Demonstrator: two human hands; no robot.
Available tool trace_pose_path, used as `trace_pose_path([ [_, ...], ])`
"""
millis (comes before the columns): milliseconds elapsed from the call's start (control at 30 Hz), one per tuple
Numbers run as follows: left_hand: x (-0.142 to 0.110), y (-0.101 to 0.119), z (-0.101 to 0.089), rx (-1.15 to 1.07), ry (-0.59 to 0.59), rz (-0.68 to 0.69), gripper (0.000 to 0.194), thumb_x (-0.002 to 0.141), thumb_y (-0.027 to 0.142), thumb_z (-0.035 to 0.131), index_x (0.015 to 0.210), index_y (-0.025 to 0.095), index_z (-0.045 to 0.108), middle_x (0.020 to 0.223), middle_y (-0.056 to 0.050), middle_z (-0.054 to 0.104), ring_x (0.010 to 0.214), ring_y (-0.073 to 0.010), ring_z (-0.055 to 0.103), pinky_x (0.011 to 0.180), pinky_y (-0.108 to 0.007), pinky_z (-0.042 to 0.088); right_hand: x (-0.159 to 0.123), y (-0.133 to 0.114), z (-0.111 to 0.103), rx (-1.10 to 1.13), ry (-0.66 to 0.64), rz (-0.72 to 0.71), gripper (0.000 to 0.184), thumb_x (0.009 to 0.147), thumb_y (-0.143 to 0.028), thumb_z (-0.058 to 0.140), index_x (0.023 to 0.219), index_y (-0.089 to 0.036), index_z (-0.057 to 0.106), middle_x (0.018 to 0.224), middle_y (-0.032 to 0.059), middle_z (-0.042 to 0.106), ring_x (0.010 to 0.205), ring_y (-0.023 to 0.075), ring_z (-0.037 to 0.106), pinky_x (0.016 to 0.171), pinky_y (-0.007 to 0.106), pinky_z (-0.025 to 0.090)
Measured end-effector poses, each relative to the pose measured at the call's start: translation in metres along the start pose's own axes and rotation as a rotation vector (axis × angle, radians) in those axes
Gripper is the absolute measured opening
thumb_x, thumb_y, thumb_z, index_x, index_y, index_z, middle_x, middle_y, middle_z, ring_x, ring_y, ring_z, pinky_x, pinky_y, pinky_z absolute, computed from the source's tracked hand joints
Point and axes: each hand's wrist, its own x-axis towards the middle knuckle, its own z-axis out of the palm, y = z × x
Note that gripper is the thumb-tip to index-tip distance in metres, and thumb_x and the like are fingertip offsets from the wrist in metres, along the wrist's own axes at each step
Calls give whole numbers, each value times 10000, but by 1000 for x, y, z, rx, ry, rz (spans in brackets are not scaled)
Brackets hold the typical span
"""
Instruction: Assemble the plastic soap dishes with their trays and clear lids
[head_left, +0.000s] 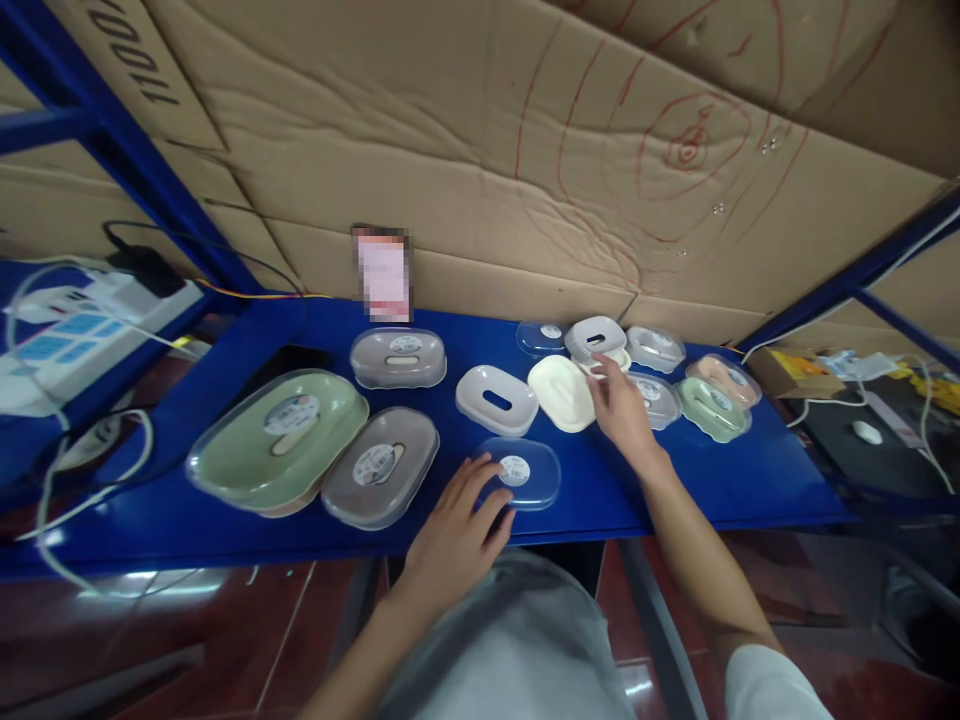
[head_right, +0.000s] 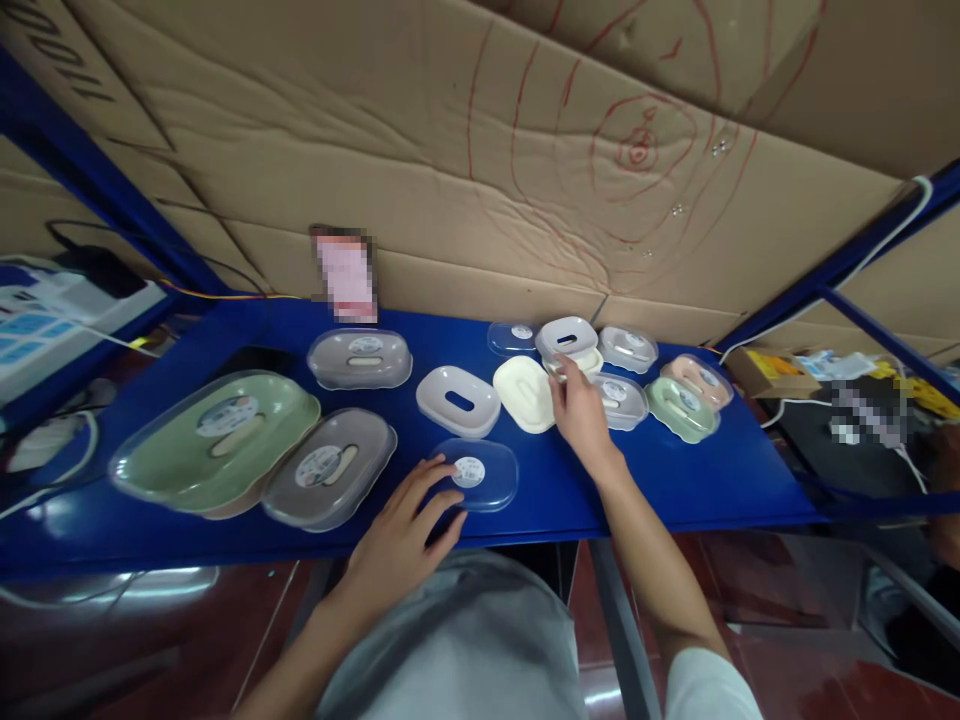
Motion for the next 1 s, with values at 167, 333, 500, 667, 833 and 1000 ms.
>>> trace_pose_path([
  [167,0,0,0,8,-16,-9,222,1034,234,605,1248,208,657,1364,-113,657,1417,-301,580,1185,-511,527,-11,-17,9,-145,-125,-232,408,1114,-414,443,1348,-191,693,1384,169,697,1288,350,637,1099,544,503],
  [333,1,0,-3,16,-31,-13,337,1017,280,652,1352,239,646,1291,-106,674,1283,-290,641,1090,-476,557,-21,-27,25,-242,-246,-248,438,1093,-408,526,1469,-207,628,1489,158,651,1364,362,605,1112,550,498],
  [500,2,3,-3,36,13,-39,308,996,231,647,1303,214,662,1299,-124,655,1267,-297,628,1101,-486,525,-17,-30,27,-201,-241,-259,475,1074,-339,571,1534,-224,577,1599,152,560,1465,350,534,1176,560,457],
  [667,2,3,-2,80,33,-46,241,991,212,623,1227,194,668,1324,-135,660,1265,-314,625,1110,-519,494,-10,-47,37,-56,-355,-513,422,1055,-372,651,1469,-293,643,1570,92,605,1507,307,504,1251,568,384],
  [833,2,3,-2,95,26,-51,242,1000,224,617,1237,203,664,1329,-126,676,1253,-306,639,1102,-512,488,-9,-46,31,160,-242,-511,288,1087,-359,593,1313,-249,733,1329,91,759,1358,255,647,1184,482,501],
  [1000,2,2,-2,98,26,-46,246,993,223,618,1233,208,669,1320,-124,691,1249,-306,653,1101,-513,497,-13,-20,-2,206,-144,-417,301,1104,-372,530,1336,-281,699,1363,96,725,1394,277,616,1228,557,467],
])
